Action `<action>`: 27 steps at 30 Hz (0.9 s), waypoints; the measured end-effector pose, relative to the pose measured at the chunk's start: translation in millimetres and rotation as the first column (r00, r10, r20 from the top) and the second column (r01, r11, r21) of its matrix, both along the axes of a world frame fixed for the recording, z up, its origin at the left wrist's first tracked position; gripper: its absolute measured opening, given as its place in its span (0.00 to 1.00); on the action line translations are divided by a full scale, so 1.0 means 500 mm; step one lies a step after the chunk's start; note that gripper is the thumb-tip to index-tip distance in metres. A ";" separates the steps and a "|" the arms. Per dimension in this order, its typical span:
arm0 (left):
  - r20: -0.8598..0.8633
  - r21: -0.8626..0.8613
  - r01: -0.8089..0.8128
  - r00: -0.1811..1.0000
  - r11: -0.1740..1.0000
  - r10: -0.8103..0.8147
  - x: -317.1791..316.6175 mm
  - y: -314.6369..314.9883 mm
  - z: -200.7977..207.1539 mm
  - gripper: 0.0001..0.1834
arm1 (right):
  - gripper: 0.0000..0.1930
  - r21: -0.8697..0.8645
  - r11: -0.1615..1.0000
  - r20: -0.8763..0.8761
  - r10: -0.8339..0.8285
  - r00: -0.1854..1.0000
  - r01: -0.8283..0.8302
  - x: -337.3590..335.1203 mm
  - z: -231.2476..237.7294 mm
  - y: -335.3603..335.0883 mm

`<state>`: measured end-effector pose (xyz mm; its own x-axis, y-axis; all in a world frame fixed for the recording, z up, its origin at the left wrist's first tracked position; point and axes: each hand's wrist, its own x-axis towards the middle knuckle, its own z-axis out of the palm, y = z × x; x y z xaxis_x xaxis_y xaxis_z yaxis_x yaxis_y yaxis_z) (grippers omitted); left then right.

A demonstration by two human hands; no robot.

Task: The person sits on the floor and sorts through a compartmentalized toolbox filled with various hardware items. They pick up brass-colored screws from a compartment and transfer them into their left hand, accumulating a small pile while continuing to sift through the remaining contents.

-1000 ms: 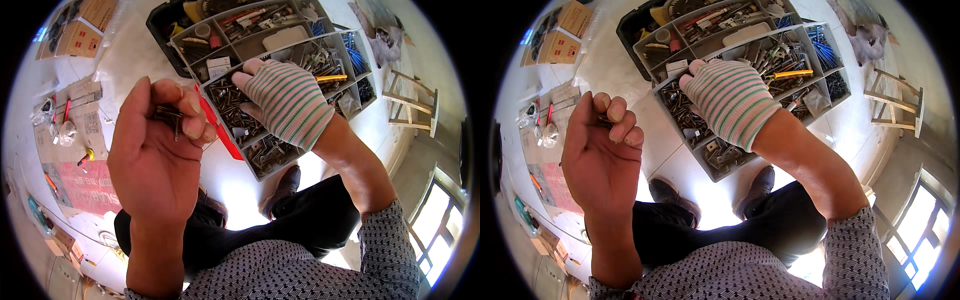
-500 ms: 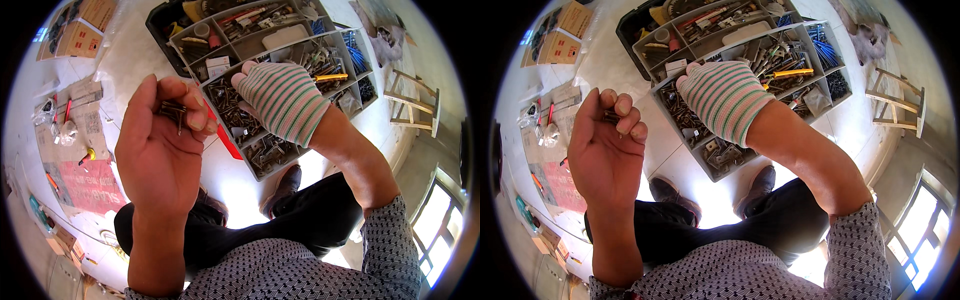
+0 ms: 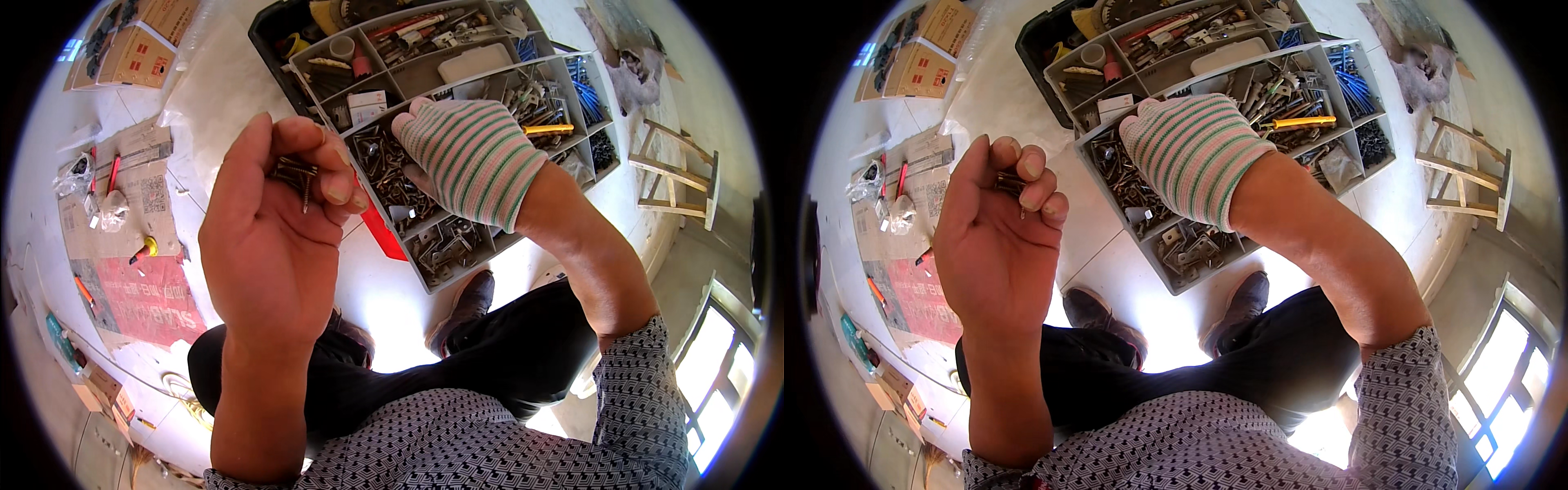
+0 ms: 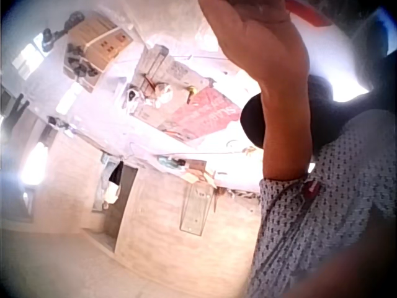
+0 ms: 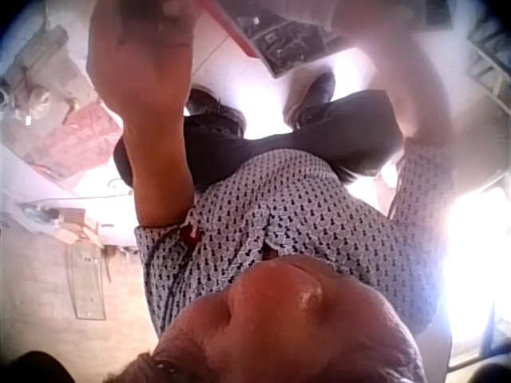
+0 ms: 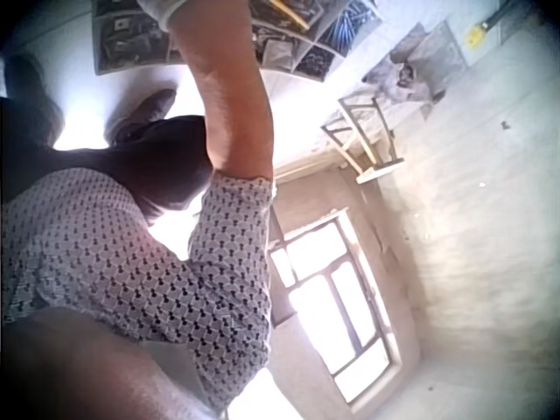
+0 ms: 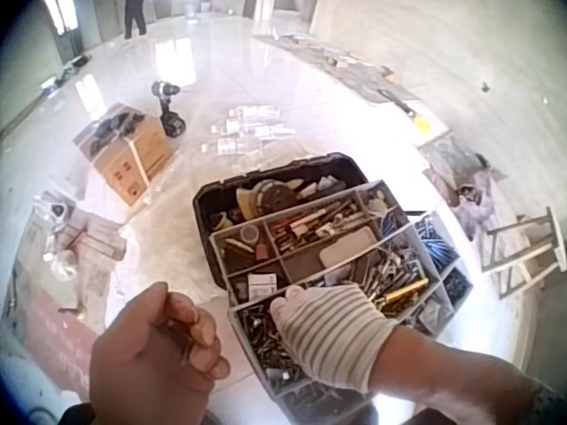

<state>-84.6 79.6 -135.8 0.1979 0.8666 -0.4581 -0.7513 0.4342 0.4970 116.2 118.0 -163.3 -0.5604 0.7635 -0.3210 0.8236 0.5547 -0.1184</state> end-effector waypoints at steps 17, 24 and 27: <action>-0.017 0.002 0.018 1.000 1.000 -0.018 0.001 -0.003 0.000 0.14 | 0.14 -0.004 1.000 0.042 -0.013 0.999 0.013 0.008 0.002 -0.008; -0.043 -0.007 0.033 0.999 0.999 -0.033 0.007 -0.006 0.003 0.14 | 0.11 0.031 0.992 -0.191 -0.113 0.975 0.121 0.042 -0.031 -0.026; -0.043 -0.008 0.028 0.999 1.000 -0.029 0.010 -0.007 0.002 0.14 | 0.12 -0.062 0.980 -0.283 -0.197 0.939 0.187 0.041 -0.009 -0.034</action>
